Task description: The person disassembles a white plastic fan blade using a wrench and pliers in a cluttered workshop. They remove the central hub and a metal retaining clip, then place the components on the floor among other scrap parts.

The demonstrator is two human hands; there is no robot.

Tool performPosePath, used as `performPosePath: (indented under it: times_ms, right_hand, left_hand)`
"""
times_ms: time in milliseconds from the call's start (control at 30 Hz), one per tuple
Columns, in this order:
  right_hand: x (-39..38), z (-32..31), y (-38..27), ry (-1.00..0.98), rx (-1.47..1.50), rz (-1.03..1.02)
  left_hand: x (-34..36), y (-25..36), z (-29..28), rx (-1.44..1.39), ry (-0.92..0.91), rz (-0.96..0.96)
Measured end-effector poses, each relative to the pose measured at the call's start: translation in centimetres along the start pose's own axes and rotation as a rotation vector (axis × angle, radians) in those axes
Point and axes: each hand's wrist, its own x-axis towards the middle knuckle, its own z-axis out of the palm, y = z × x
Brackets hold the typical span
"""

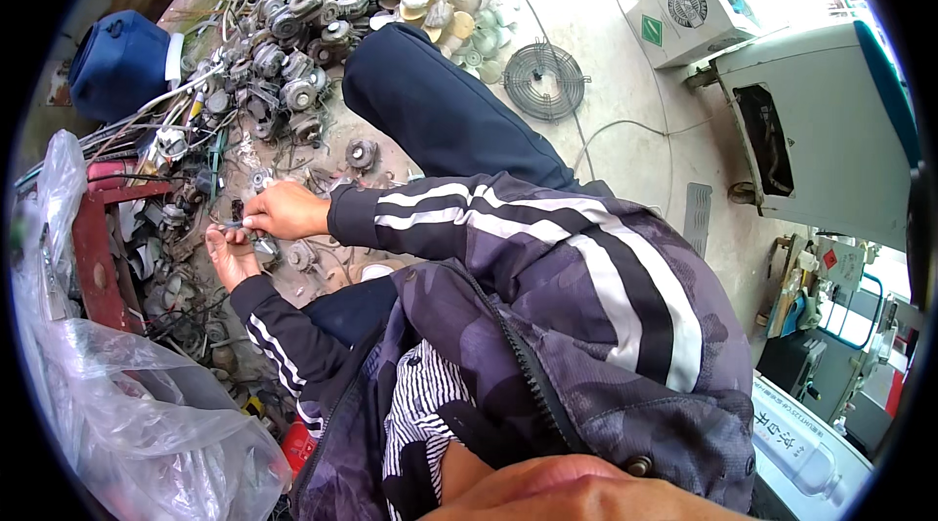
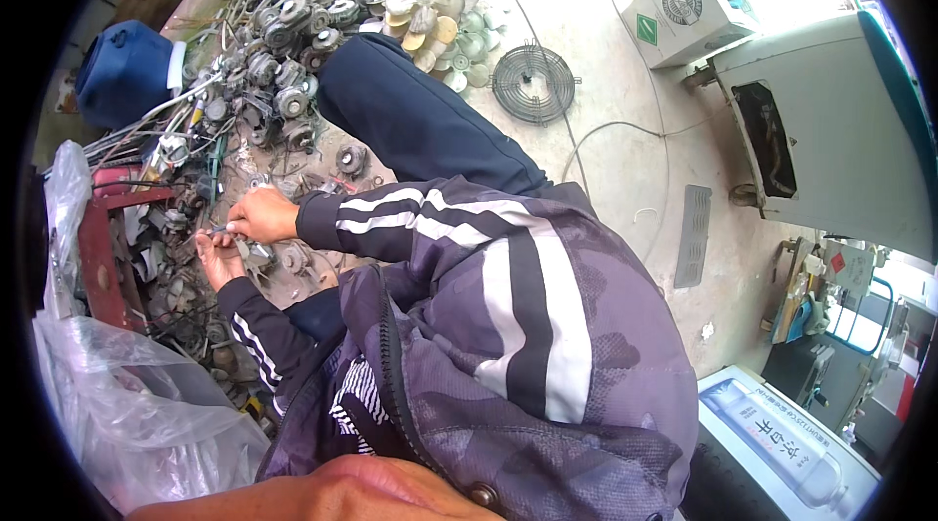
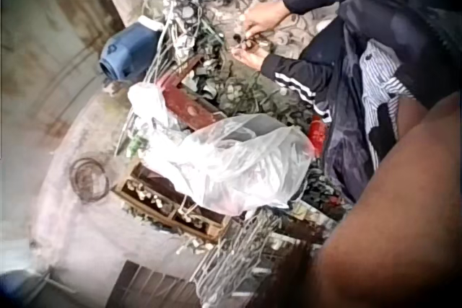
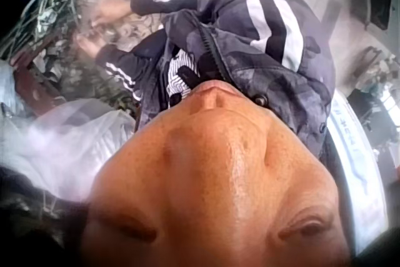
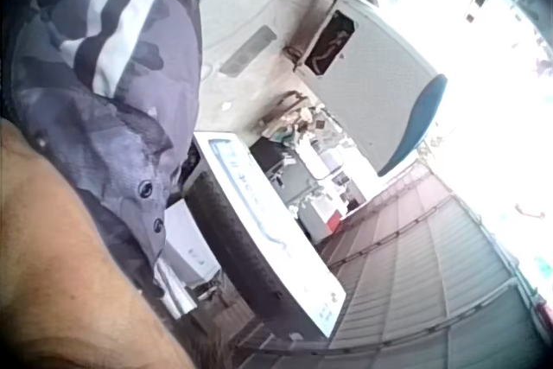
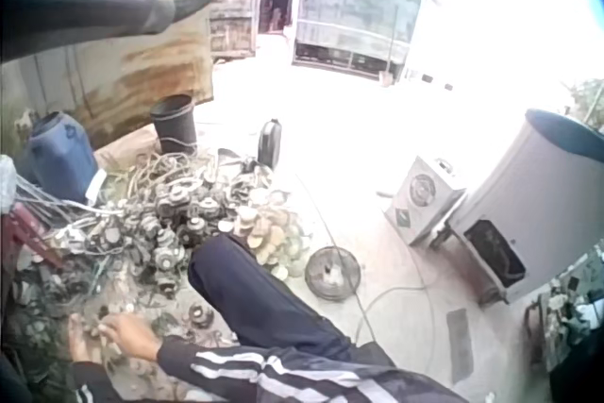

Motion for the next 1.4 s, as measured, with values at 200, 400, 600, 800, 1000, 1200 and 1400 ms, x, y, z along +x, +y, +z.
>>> performPosePath:
  times_ms: [200,400,600,800,1000,1200,1400]
  right_hand:
    - [0.0,-0.7,0.5,-0.021,0.084,0.053]
    - [-0.1,-0.8,-1.2,-0.089,0.167,0.046]
    - [2.8,-2.1,-2.9,-0.147,0.21,-0.065]
    - [5.4,-2.1,-5.9,-0.158,0.181,-0.175]
    - [8.4,-4.0,-3.1,-0.235,0.042,-0.208]
    - [9.8,-2.8,-0.1,-0.26,-0.081,-0.387]
    - [7.9,-3.0,4.9,-0.254,-0.023,-0.078]
  left_hand:
    - [0.3,-1.4,-0.9,-0.022,-0.031,-0.054]
    - [-2.1,-0.6,-0.3,-0.007,0.041,0.008]
    - [-2.9,0.9,3.4,-0.1,0.058,0.14]
    - [-2.8,4.8,5.6,-0.194,-0.04,0.225]
    - [0.1,2.2,8.0,-0.075,0.123,0.265]
    - [3.9,-1.1,4.6,0.348,0.416,0.433]
    - [4.4,-6.3,4.7,0.261,0.448,0.17]
